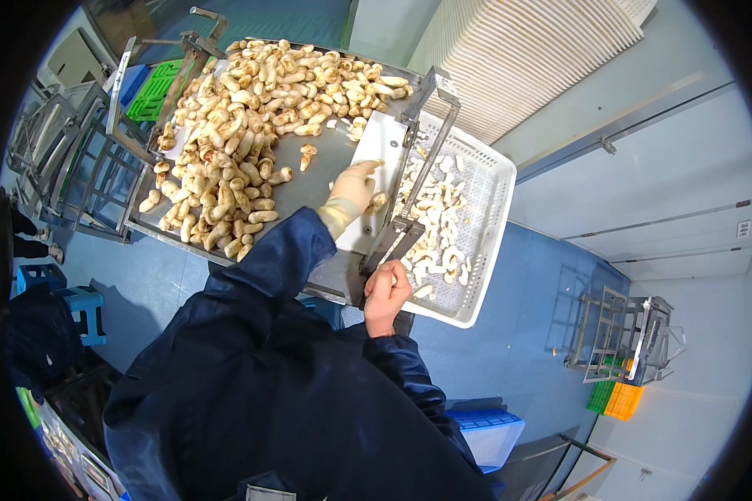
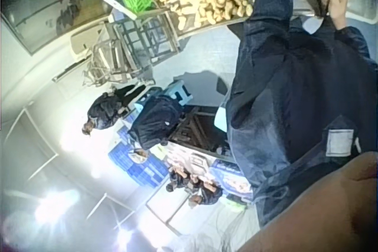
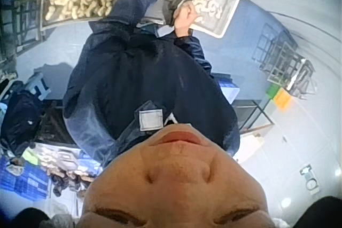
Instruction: The person slices ginger using a manual slicer and then spreads the slices out in a plastic crate by hand.
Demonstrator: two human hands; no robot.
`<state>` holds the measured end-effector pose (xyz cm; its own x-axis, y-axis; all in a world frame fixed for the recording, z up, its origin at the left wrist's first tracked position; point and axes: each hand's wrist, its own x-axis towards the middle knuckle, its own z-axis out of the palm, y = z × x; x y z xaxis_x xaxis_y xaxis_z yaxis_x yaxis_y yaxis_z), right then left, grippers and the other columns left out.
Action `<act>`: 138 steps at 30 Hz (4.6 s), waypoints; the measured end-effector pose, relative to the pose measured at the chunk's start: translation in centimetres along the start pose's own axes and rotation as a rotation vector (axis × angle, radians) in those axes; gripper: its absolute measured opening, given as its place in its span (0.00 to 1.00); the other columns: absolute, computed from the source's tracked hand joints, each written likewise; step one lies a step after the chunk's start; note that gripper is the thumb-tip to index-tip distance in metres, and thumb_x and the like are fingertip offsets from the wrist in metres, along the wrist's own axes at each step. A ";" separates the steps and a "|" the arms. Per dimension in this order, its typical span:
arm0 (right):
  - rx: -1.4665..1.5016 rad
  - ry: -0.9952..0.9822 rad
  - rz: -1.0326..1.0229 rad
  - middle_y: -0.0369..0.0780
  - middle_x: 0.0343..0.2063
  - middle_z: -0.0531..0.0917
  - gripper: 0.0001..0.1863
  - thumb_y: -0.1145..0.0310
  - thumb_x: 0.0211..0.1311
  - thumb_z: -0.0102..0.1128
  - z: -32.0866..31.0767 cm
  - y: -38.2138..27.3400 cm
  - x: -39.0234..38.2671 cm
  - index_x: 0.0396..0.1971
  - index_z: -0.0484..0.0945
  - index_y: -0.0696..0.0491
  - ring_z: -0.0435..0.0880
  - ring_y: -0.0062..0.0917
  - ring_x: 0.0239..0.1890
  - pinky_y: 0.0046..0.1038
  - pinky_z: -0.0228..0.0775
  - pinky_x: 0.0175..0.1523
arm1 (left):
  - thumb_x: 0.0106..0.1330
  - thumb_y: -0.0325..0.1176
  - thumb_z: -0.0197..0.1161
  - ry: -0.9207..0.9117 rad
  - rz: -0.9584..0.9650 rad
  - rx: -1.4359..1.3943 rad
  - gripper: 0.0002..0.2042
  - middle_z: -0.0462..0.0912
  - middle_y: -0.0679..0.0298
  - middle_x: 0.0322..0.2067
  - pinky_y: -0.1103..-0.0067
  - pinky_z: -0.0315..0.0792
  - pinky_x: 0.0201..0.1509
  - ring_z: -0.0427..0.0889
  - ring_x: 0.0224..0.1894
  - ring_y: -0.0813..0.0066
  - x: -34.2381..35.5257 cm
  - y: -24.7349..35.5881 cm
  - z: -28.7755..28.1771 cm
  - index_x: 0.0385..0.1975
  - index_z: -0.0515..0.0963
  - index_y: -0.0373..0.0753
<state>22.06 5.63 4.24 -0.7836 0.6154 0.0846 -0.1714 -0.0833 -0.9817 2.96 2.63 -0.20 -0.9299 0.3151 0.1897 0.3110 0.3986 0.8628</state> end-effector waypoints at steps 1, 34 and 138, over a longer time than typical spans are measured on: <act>0.010 -0.002 0.015 0.32 0.07 0.63 0.12 0.72 0.62 0.42 0.0 0.0 -0.2 0.18 0.63 0.55 0.59 0.13 0.09 0.17 0.49 0.15 | 0.54 0.24 0.55 -0.003 -0.002 0.001 0.17 0.77 0.51 0.41 0.72 0.69 0.49 0.76 0.44 0.56 -0.7 0.1 -0.6 0.45 0.73 0.35; -0.075 -0.020 -0.021 0.35 0.08 0.66 0.12 0.71 0.60 0.40 0.1 -1.8 0.4 0.16 0.63 0.56 0.62 0.17 0.10 0.19 0.54 0.16 | 0.52 0.25 0.59 -0.228 -0.035 -0.159 0.10 0.81 0.53 0.31 0.74 0.72 0.40 0.79 0.33 0.60 0.5 0.8 1.1 0.35 0.78 0.35; -0.194 -0.099 0.003 0.36 0.09 0.68 0.13 0.72 0.60 0.37 -0.1 -0.9 0.3 0.17 0.66 0.56 0.63 0.18 0.11 0.19 0.55 0.18 | 0.60 0.28 0.47 -0.096 -0.120 -0.480 0.09 0.79 0.55 0.28 0.74 0.70 0.38 0.77 0.31 0.63 -2.7 0.9 2.6 0.33 0.76 0.35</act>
<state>22.01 5.97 5.11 -0.8405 0.5346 0.0882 -0.0582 0.0727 -0.9957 6.24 4.35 -1.13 -0.9241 0.3786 0.0515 0.0570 0.0033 0.9984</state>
